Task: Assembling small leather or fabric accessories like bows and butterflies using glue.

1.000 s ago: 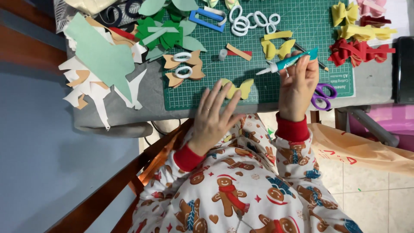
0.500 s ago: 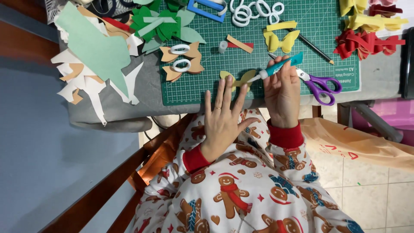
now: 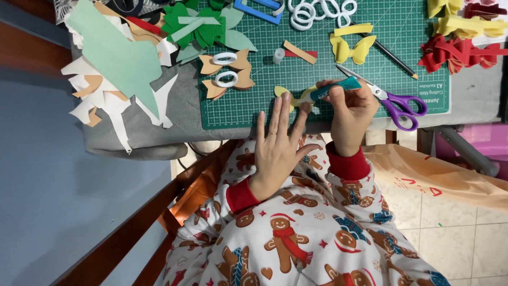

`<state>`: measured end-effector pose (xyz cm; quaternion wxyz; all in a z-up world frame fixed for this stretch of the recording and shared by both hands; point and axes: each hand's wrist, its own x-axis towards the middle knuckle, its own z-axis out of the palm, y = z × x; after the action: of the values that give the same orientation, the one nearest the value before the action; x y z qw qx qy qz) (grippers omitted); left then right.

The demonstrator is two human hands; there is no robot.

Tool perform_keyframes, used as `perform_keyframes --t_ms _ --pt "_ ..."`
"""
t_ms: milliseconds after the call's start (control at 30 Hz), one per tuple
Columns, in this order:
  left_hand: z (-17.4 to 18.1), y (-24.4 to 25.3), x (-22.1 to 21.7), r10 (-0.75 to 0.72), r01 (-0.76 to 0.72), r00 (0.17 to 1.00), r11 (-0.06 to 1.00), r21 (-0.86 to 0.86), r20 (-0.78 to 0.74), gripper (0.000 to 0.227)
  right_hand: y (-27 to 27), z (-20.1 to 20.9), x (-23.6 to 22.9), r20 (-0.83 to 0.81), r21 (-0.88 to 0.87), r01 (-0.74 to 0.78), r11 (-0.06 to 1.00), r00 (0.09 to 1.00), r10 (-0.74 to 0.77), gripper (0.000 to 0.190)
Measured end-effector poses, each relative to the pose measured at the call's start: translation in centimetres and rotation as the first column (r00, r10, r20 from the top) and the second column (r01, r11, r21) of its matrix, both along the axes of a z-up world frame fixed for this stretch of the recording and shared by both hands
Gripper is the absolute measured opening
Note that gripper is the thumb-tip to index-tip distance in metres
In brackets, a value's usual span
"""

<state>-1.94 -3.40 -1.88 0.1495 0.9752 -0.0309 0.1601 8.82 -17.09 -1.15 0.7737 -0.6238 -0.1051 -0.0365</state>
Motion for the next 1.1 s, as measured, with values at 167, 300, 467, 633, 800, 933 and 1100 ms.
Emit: perform_keyframes --t_ms 167,300,467,633,800,933,1100 --pt "0.1 0.0 -0.1 0.0 0.001 1.0 1.0 0.016 -0.019 0.096 0.2 0.2 0.0 0.015 -0.018 -0.008 1.0 1.0 0.008 0.009" --pt "0.9 0.6 0.1 -0.034 0.034 0.999 0.997 -0.063 0.008 0.09 -0.4 0.0 0.1 -0.014 -0.049 0.028 0.998 0.999 -0.029 0.013" --pt "0.6 2.5 1.3 -0.073 0.143 0.977 0.923 -0.357 0.202 0.061 -1.4 0.5 0.0 -0.147 0.209 0.071 0.975 0.988 -0.041 0.018" --pt "4.5 3.8 2.6 -0.18 0.148 0.981 0.461 -0.875 0.072 0.04 -2.0 0.2 -0.7 -0.149 0.311 0.027 0.95 0.989 0.021 0.019" --pt "3.1 3.5 3.0 -0.346 0.039 0.937 -0.035 -0.999 0.049 0.027 -2.3 0.5 -1.8 -0.076 0.318 0.018 0.948 0.997 0.007 0.02" --pt "2.7 3.4 3.1 -0.387 0.027 0.919 -0.12 -0.992 0.072 0.028 -2.4 0.7 -2.3 0.0 0.291 0.023 0.956 1.0 -0.024 0.02" --pt "4.0 3.5 3.0 -0.424 0.029 0.9 -0.182 -0.983 0.105 0.027 -2.8 1.1 -2.7 0.194 0.241 -0.015 0.971 0.981 -0.033 0.021"
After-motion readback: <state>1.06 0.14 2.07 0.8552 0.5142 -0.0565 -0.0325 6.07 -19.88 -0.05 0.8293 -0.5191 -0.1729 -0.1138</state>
